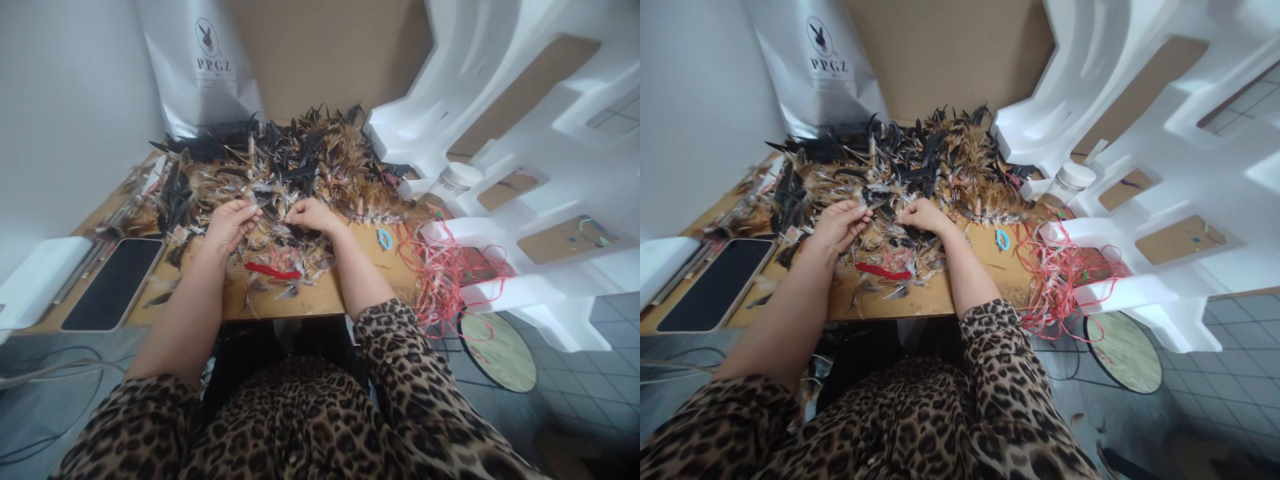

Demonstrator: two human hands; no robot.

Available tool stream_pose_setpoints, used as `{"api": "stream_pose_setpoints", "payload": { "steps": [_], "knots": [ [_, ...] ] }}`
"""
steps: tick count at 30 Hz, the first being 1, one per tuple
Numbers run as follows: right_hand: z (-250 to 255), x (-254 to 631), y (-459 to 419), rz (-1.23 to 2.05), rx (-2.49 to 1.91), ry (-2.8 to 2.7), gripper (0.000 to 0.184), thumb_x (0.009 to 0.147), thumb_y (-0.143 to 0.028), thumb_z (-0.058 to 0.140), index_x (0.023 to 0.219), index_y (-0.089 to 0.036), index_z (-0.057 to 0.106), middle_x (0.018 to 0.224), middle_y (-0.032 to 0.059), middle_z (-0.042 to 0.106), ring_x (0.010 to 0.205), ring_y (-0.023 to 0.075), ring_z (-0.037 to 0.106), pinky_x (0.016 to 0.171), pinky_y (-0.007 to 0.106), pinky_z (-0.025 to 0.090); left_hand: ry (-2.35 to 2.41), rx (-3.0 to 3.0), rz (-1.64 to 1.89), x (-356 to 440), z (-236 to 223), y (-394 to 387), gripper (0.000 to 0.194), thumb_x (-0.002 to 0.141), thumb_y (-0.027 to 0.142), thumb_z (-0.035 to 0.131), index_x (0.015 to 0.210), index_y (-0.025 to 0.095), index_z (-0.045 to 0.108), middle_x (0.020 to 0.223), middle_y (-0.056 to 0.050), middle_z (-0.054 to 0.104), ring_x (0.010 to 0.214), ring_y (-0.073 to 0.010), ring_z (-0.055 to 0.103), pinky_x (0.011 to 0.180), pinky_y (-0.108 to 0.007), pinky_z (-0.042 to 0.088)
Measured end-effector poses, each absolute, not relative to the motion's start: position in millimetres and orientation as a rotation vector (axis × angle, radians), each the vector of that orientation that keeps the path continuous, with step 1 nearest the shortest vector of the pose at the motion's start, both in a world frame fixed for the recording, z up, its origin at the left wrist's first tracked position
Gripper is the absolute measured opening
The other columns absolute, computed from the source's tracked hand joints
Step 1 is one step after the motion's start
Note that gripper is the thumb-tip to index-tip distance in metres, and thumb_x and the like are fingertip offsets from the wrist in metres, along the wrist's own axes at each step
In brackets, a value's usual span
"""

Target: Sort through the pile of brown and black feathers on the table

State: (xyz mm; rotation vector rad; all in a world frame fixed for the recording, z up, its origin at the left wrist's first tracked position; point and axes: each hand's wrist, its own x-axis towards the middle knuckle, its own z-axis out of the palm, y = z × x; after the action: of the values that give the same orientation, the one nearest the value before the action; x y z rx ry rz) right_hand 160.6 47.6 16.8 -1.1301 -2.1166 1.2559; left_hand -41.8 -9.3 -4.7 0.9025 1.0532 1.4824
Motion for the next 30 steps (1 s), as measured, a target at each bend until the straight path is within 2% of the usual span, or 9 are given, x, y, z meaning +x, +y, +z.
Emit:
{"api": "stream_pose_setpoints", "payload": {
  "steps": [4, 8, 10, 13, 19, 25, 30],
  "knots": [
    [7, 150, 48, 0.945, -1.164, -2.303, 0.012, 0.063, -0.024, 0.065, 0.064, -0.012, 0.066, 0.056, -0.002, 0.057, 0.052, 0.0058, 0.045, 0.053, 0.019, 0.033, 1.071, 0.885, 1.506, -41, -4, -9, 0.017, 0.058, 0.02, 0.075, 0.066, 0.012, 0.062, 0.066, -0.003, 0.066, 0.052, -0.0052, 0.056, 0.046, -0.013, 0.042],
    [3, 143, 47, 0.792, -1.218, -2.413, 0.004, 0.061, -0.015, 0.061, 0.059, -0.013, 0.064, 0.058, 0.0, 0.06, 0.056, 0.008, 0.048, 0.056, 0.021, 0.034, 1.095, 0.878, 1.512, -40, -3, -9, 0.017, 0.058, 0.02, 0.074, 0.066, 0.013, 0.061, 0.067, -0.003, 0.066, 0.051, -0.0048, 0.055, 0.046, -0.013, 0.042],
    [3, 143, 48, 0.822, -1.213, -2.343, 0.004, 0.061, -0.014, 0.06, 0.059, -0.013, 0.063, 0.057, -0.0008, 0.059, 0.057, 0.0077, 0.047, 0.057, 0.02, 0.035, 1.105, 0.872, 1.517, -40, -3, -9, 0.017, 0.057, 0.02, 0.074, 0.066, 0.013, 0.062, 0.067, -0.003, 0.066, 0.051, -0.0048, 0.055, 0.046, -0.013, 0.042],
    [4, 145, 49, 1.031, -1.177, -2.135, 0.005, 0.063, -0.017, 0.059, 0.063, -0.012, 0.062, 0.053, -0.004, 0.054, 0.052, 0.0057, 0.044, 0.054, 0.019, 0.034, 1.097, 0.865, 1.532, -40, -3, -9, 0.017, 0.056, 0.02, 0.074, 0.066, 0.013, 0.062, 0.067, -0.003, 0.066, 0.051, -0.0047, 0.055, 0.046, -0.013, 0.042],
    [13, 147, 43, 1.438, -1.148, -1.745, 0.008, 0.066, -0.02, 0.06, 0.071, -0.013, 0.058, 0.042, -0.0086, 0.044, 0.036, 0.003, 0.032, 0.039, 0.017, 0.022, 1.091, 0.853, 1.544, -41, -4, -8, 0.018, 0.056, 0.021, 0.075, 0.066, 0.013, 0.063, 0.067, -0.003, 0.067, 0.052, -0.0051, 0.055, 0.045, -0.013, 0.041],
    [16, 142, 38, 1.463, -1.061, -1.644, 0.01, 0.069, -0.022, 0.062, 0.069, -0.014, 0.056, 0.043, -0.0082, 0.045, 0.037, 0.0021, 0.032, 0.041, 0.016, 0.027, 1.099, 0.871, 1.502, -39, -3, -9, 0.02, 0.056, 0.021, 0.076, 0.067, 0.012, 0.062, 0.068, -0.005, 0.067, 0.051, -0.0053, 0.055, 0.045, -0.014, 0.04],
    [8, 139, 44, 1.334, -1.135, -1.669, 0.008, 0.071, -0.021, 0.058, 0.069, -0.014, 0.056, 0.044, -0.0075, 0.046, 0.037, 0.0025, 0.034, 0.041, 0.015, 0.027, 1.11, 0.868, 1.583, -43, -4, -6, 0.017, 0.059, 0.021, 0.075, 0.067, 0.013, 0.061, 0.071, -0.005, 0.068, 0.052, -0.0056, 0.055, 0.045, -0.014, 0.04]
  ]
}}
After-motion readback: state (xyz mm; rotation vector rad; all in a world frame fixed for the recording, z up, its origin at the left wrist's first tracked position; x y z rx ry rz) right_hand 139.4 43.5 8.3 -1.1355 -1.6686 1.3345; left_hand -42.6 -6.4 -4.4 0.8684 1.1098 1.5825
